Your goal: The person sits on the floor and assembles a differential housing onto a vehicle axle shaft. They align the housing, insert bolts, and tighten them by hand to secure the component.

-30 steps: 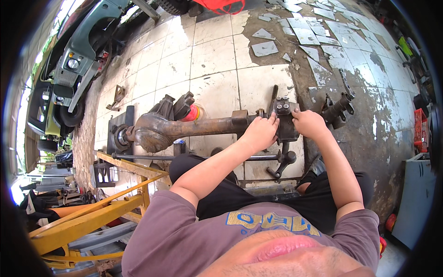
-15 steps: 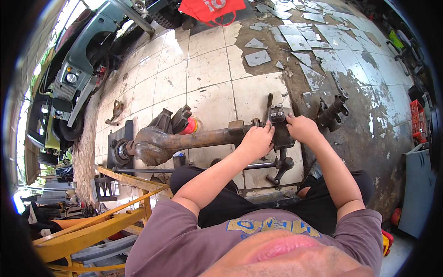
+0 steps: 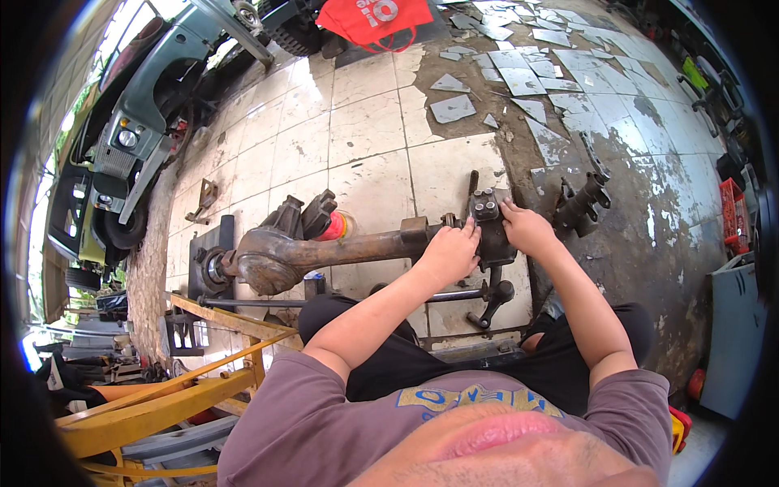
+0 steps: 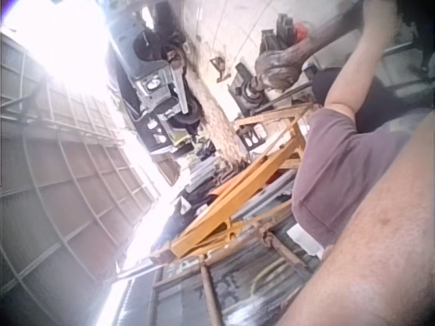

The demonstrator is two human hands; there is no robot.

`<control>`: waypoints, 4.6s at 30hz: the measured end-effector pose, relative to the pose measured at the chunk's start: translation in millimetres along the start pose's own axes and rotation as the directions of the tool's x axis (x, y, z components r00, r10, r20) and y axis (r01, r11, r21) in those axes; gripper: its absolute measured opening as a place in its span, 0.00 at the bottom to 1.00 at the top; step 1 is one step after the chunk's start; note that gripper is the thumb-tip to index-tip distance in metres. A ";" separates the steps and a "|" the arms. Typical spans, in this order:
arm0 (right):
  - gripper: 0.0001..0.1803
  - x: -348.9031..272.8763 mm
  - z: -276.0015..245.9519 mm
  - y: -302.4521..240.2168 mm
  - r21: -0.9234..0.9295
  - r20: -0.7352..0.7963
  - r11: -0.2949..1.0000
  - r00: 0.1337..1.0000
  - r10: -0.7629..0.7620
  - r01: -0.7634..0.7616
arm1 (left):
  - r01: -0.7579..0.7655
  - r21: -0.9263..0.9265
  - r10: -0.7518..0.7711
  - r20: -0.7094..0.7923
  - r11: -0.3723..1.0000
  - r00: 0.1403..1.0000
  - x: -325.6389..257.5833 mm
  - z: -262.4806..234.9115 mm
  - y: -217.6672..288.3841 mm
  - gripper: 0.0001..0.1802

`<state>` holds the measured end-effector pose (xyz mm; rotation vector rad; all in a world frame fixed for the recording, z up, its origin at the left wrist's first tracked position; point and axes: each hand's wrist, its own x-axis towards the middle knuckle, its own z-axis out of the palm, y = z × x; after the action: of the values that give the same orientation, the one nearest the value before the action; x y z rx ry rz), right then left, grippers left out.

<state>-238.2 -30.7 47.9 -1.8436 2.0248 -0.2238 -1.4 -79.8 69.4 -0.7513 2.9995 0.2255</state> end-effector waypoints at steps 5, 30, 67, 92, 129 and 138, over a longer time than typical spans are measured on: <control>0.26 3.4 -20.0 -15.6 -0.046 0.100 0.999 0.995 0.009 -0.004 | 0.018 -0.013 -0.018 0.005 1.000 1.000 -4.8 1.2 -4.5 0.38; 0.27 -1.7 -31.6 -24.1 -0.105 0.150 0.994 0.988 0.030 -0.014 | -0.003 0.004 0.003 -0.013 1.000 1.000 -4.3 6.1 -3.9 0.37; 0.23 3.8 -1.0 4.7 0.008 -0.003 1.000 1.000 -0.001 0.001 | 0.000 0.008 0.000 -0.023 1.000 1.000 -1.1 5.1 -1.7 0.37; 0.25 1.5 6.8 4.3 -0.054 -0.011 0.999 1.000 0.005 -0.005 | -0.003 0.017 0.003 -0.031 1.000 1.000 -1.4 4.2 -3.6 0.38; 0.27 1.0 -2.0 -0.5 -0.035 0.018 0.999 1.000 -0.015 0.016 | 0.011 0.021 -0.011 -0.009 1.000 1.000 -3.0 7.3 -1.8 0.38; 0.27 1.0 -9.4 -12.8 -0.016 0.050 1.000 0.999 0.000 0.000 | 0.013 0.016 -0.013 -0.018 1.000 1.000 -4.8 10.0 -5.6 0.38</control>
<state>-230.1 -34.6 61.0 -1.8408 1.9989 -0.1602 5.5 -80.9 59.1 -0.7754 3.0082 0.1943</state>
